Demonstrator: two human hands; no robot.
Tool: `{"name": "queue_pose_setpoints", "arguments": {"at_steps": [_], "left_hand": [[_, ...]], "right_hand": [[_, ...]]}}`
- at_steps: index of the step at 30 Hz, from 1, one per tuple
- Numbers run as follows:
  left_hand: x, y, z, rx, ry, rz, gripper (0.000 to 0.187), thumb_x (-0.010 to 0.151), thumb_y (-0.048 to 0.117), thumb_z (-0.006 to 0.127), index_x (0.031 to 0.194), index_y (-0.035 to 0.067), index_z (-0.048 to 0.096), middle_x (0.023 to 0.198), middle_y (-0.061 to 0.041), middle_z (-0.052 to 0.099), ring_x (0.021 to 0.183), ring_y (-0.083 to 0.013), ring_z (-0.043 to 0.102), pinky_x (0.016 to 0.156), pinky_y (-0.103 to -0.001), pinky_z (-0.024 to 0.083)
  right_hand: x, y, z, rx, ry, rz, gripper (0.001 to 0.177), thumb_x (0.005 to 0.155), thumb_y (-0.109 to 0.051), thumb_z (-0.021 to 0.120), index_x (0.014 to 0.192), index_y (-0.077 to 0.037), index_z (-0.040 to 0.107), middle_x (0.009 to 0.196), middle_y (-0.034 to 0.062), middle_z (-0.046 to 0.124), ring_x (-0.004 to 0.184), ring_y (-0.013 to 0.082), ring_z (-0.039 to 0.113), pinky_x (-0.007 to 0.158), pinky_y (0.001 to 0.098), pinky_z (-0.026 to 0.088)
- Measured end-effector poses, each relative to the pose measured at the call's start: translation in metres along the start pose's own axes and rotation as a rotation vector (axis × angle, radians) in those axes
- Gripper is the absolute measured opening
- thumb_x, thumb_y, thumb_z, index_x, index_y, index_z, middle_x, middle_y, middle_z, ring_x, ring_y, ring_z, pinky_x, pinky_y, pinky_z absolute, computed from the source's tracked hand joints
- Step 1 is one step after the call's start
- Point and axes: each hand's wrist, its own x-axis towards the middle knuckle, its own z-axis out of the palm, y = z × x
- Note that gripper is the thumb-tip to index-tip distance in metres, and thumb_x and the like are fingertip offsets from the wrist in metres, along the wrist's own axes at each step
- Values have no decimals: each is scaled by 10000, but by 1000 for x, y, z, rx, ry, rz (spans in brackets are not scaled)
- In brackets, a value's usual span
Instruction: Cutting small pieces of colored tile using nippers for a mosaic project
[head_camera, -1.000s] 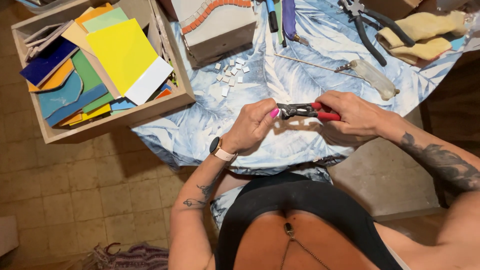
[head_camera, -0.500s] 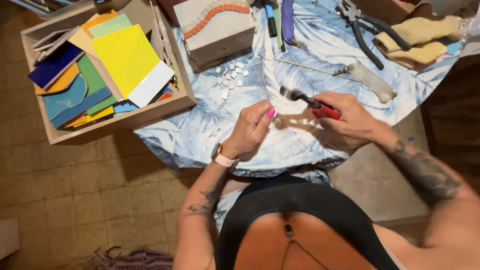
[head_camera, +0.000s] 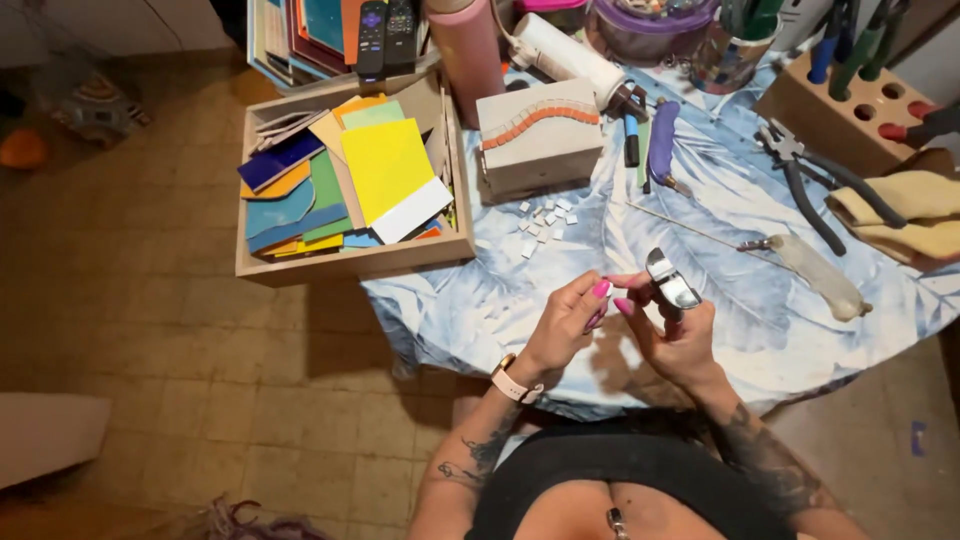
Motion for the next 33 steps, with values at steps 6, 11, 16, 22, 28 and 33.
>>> {"name": "queue_pose_setpoints", "arguments": {"at_steps": [6, 11, 16, 22, 28, 33], "left_hand": [[3, -55, -19, 6, -16, 10, 297, 937, 213, 352, 681, 90, 437, 485, 23, 316, 432, -33, 304, 400, -134, 280], [4, -45, -15, 209, 20, 46, 297, 924, 281, 399, 713, 92, 491, 472, 7, 366, 469, -61, 341, 465, -182, 343], [4, -30, -9, 295, 58, 57, 260, 910, 243, 434, 728, 89, 539, 464, 17, 361, 487, -72, 328, 487, -196, 348], [13, -22, -19, 391, -66, 49, 227, 884, 225, 473, 710, 101, 552, 452, -4, 388, 504, -79, 363, 504, -208, 367], [18, -18, -27, 450, -180, 41, 208, 871, 219, 485, 713, 101, 550, 484, -25, 429, 541, -97, 391, 536, -238, 392], [18, -40, -36, 445, -162, -11, 214, 877, 246, 488, 721, 119, 560, 486, -10, 464, 516, -74, 405, 519, -214, 397]], "right_hand": [[-7, 20, -1, -46, 64, -87, 118, 697, -17, 690, 757, 21, 595, 603, 77, 576, 486, 128, 466, 516, 216, 426], [-10, 23, 0, 39, 99, -68, 137, 726, 26, 659, 749, 40, 525, 624, 98, 539, 580, 151, 557, 566, 237, 454], [-13, 30, -2, 87, 84, -55, 203, 696, 28, 675, 812, 56, 512, 682, 113, 557, 590, 131, 536, 591, 246, 459], [-14, 38, -10, 76, 37, -28, 243, 640, 29, 709, 820, 54, 547, 679, 100, 568, 562, 120, 519, 584, 246, 461], [-12, 40, -17, 9, -32, -26, 262, 609, 16, 721, 826, 33, 576, 675, 81, 592, 548, 120, 538, 587, 242, 454], [-7, 38, -17, -44, -49, -42, 249, 599, 20, 726, 805, 18, 585, 628, 50, 574, 519, 102, 507, 593, 224, 445]]}}
